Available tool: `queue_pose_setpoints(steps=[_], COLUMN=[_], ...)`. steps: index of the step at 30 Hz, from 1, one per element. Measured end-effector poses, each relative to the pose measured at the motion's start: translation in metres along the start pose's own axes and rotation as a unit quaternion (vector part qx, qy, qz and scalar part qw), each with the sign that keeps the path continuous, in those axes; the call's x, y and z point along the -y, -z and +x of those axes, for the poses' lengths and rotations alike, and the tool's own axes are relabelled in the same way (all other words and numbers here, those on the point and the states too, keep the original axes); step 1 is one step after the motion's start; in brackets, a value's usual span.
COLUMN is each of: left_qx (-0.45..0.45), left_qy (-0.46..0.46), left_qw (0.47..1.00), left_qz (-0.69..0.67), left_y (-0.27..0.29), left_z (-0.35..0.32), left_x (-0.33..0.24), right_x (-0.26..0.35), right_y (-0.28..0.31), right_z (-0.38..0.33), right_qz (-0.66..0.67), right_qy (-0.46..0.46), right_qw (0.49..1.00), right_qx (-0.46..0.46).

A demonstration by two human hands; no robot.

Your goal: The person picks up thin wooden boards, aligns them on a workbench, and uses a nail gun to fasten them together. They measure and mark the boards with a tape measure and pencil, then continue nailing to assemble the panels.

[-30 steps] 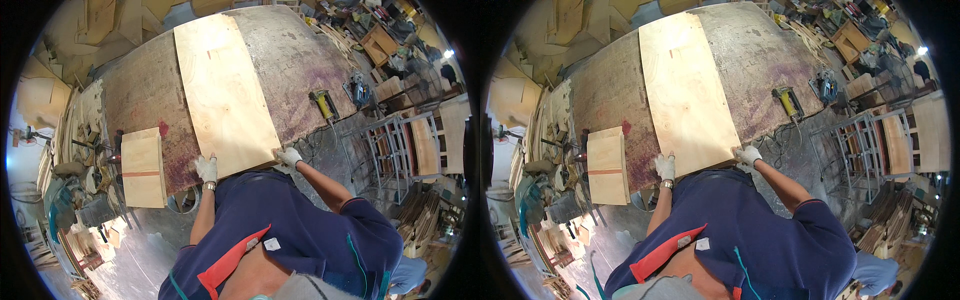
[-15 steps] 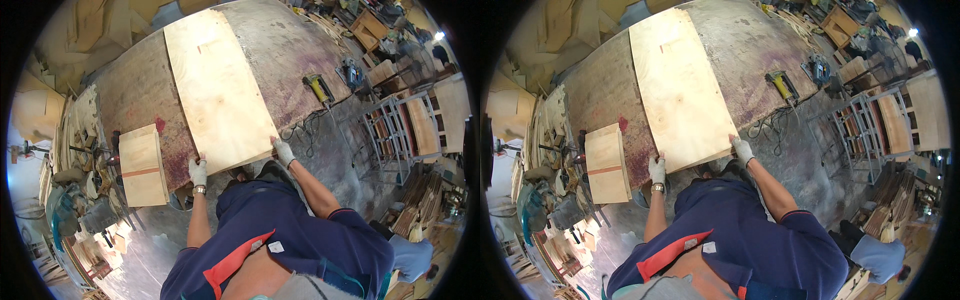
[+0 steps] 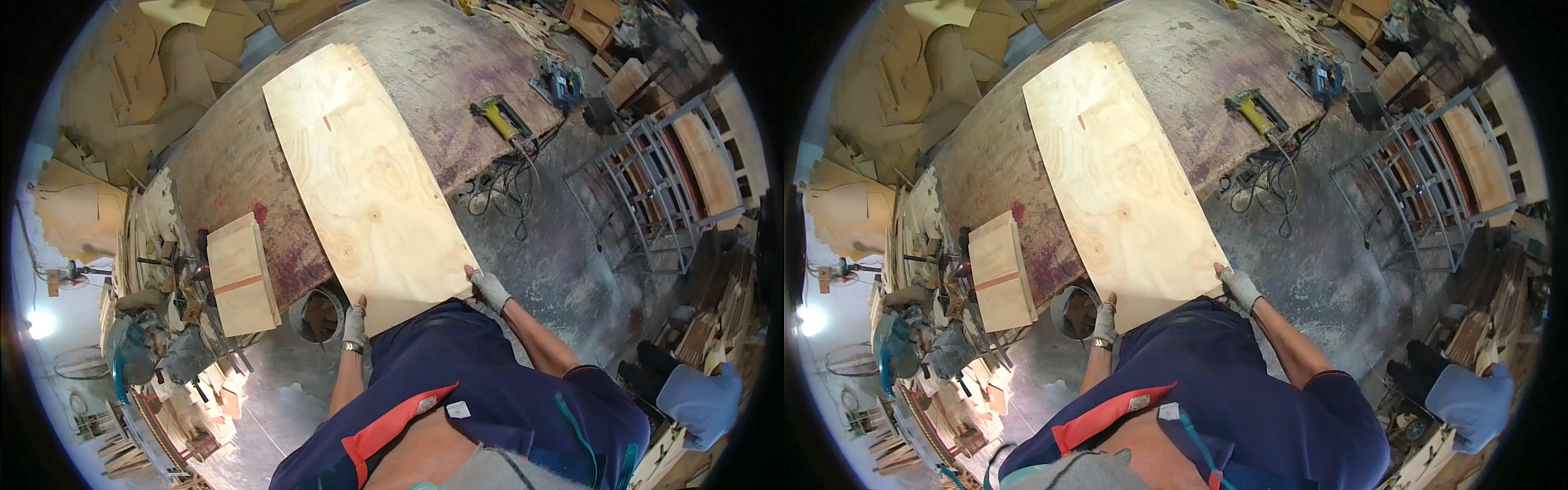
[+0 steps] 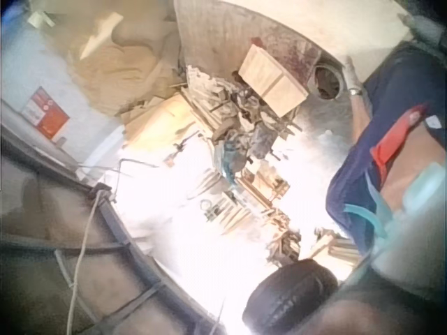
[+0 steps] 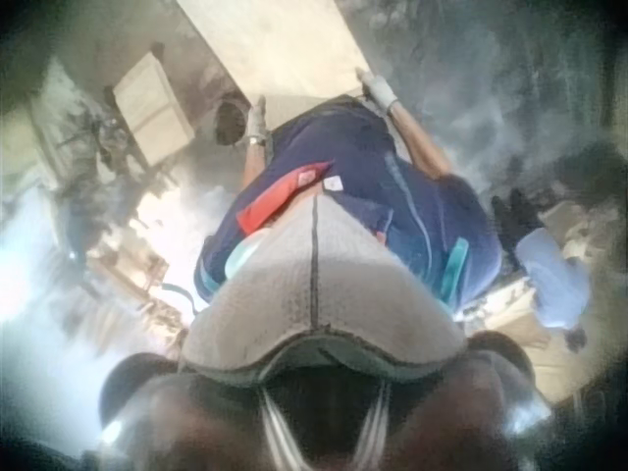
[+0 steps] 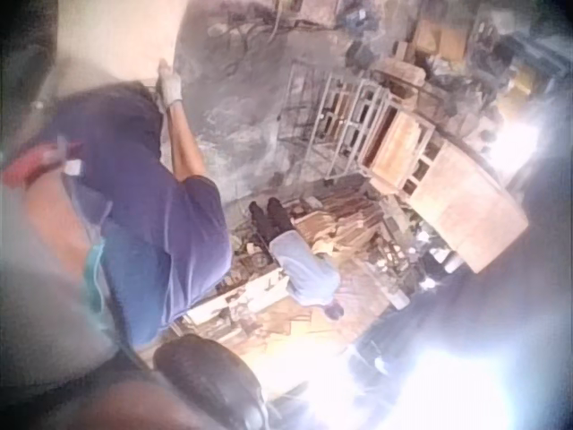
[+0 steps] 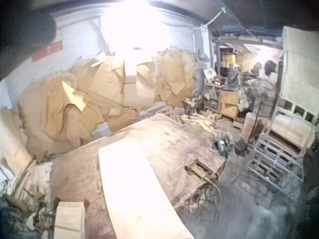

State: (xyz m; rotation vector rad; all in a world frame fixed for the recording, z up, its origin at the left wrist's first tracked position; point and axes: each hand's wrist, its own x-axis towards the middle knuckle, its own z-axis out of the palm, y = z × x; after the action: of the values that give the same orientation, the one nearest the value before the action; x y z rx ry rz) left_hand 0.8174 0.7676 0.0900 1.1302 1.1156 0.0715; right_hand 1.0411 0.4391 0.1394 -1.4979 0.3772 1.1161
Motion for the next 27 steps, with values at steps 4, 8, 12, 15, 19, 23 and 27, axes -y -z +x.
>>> queue_pose_setpoints(steps=[4, 8, 12, 15, 19, 23, 27], left_qx=[-0.054, -0.064, -0.042, -0.015, -0.068, -0.13, -0.114], left_qy=[-0.031, -0.044, -0.114, -0.146, -0.229, -0.296, -0.245], left_qw=[0.997, 0.996, 0.988, 0.977, 0.909, 0.835, 0.842], left_qz=[0.043, 0.036, 0.096, 0.157, 0.341, 0.445, 0.466], left_y=[-0.029, -0.066, -0.091, -0.098, -0.128, -0.17, -0.192], left_z=[-0.051, -0.093, -0.133, -0.171, -0.215, -0.244, -0.255], left_x=[-0.005, -0.042, -0.09, -0.131, -0.181, -0.205, -0.217], right_x=[0.013, 0.03, 0.009, -0.018, -0.052, -0.057, -0.049], right_y=[0.039, 0.046, 0.04, 0.021, -0.028, -0.049, -0.049], right_z=[0.014, 0.022, 0.033, 0.057, 0.076, 0.061, 0.049], right_qz=[-0.062, -0.28, -0.183, -0.118, 0.124, 0.282, 0.297], right_qy=[-0.036, 0.064, 0.168, 0.123, 0.101, 0.03, 0.062], right_qw=[0.99, 0.955, 0.956, 0.98, 0.986, 0.95, 0.94], right_qx=[0.124, -0.08, -0.158, -0.104, 0.054, 0.129, 0.155])
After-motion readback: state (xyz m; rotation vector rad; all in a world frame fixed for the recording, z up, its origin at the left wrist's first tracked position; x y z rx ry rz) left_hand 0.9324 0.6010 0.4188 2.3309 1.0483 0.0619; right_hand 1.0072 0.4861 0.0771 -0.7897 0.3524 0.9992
